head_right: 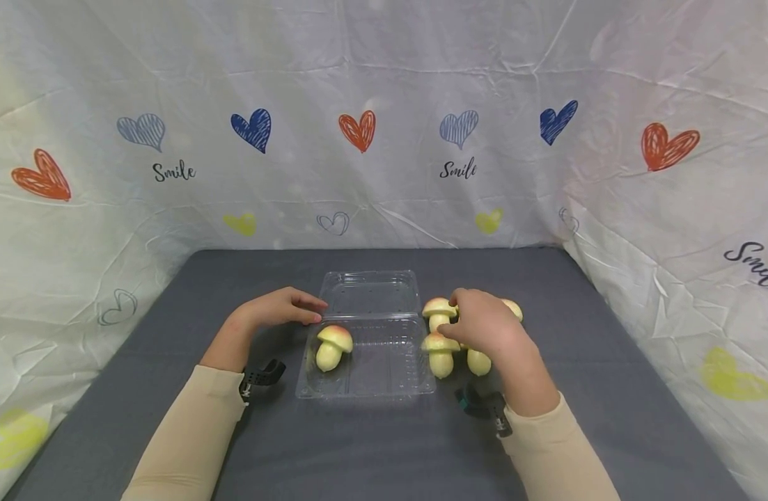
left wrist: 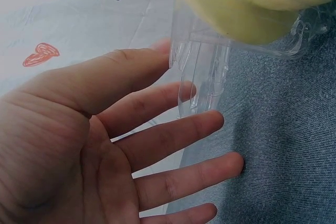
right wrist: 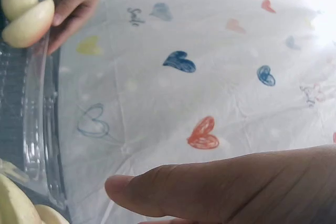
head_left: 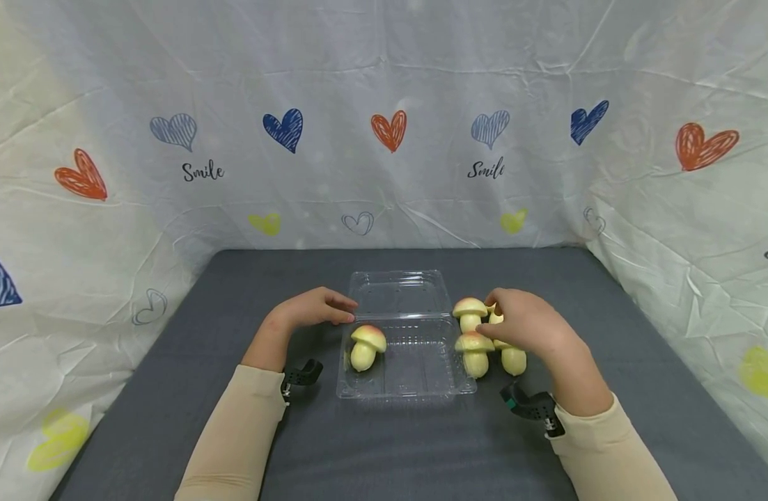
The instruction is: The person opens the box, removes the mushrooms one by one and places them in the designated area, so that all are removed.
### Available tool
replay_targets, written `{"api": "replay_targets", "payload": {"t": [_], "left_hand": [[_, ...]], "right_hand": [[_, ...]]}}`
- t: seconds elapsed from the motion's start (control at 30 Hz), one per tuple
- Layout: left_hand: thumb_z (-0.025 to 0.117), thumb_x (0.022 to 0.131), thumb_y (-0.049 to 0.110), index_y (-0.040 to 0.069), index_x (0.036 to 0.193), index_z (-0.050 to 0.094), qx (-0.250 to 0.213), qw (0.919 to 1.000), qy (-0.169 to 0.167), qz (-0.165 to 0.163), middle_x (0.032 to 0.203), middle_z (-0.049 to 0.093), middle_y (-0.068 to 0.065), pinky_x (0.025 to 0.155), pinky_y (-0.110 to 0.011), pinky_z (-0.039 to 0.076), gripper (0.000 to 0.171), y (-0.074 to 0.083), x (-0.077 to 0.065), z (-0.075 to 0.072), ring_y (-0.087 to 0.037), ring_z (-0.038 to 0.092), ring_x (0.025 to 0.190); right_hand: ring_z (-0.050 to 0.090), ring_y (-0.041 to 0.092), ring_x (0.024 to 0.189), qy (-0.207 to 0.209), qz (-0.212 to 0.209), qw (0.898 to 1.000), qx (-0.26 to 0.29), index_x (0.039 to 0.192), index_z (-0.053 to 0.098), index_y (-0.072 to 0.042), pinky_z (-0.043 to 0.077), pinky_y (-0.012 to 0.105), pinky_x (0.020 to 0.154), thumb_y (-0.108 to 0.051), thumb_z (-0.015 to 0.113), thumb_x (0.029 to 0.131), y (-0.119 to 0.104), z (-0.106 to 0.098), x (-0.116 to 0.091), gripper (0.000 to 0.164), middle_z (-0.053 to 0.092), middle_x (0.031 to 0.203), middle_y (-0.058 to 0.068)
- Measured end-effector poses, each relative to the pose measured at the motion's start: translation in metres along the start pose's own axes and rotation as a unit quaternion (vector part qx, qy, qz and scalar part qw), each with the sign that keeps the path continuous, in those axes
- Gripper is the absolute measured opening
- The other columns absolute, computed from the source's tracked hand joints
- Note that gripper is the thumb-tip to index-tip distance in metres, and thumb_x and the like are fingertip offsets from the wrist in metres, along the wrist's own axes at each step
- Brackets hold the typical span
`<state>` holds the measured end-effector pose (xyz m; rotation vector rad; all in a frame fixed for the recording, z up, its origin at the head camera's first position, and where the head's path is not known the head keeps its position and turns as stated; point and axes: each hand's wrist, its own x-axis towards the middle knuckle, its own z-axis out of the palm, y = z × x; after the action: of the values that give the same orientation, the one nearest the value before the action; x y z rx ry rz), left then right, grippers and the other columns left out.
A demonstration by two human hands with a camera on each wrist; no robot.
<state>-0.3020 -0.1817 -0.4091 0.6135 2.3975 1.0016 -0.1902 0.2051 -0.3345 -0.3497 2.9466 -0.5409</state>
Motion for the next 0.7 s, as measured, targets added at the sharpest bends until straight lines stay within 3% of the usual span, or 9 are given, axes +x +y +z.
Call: {"api": "replay_targets", "payload": {"t": [0.3,0.7], "left_hand": [[0.069,0.101,0.034,0.007,0.146,0.059,0.000,1.0000,-0.001,0.000,0.144,0.059,-0.014,0.107,-0.055,0.046,0.054,0.000,0.001,0.000,-0.030,0.064,0.116],[0.069,0.101,0.032,0.008,0.145,0.060,0.005,1.0000,0.004,-0.004,0.143,0.060,-0.014,0.106,-0.053,0.047,0.051,0.001,0.000,0.001,-0.031,0.064,0.116]], "right_hand": [[0.066,0.030,0.098,0.053,-0.048,0.997,0.019,0.127,0.064,0.000,0.056,0.045,0.079,-0.026,0.078,0.093,-0.025,0.024,0.006,0.045,0.068,0.116,0.016],[0.067,0.026,0.104,0.069,-0.065,0.995,0.009,0.135,0.062,-0.003,0.058,0.037,0.074,-0.027,0.081,0.092,-0.052,0.056,0.016,0.053,0.065,0.122,0.013]]}}
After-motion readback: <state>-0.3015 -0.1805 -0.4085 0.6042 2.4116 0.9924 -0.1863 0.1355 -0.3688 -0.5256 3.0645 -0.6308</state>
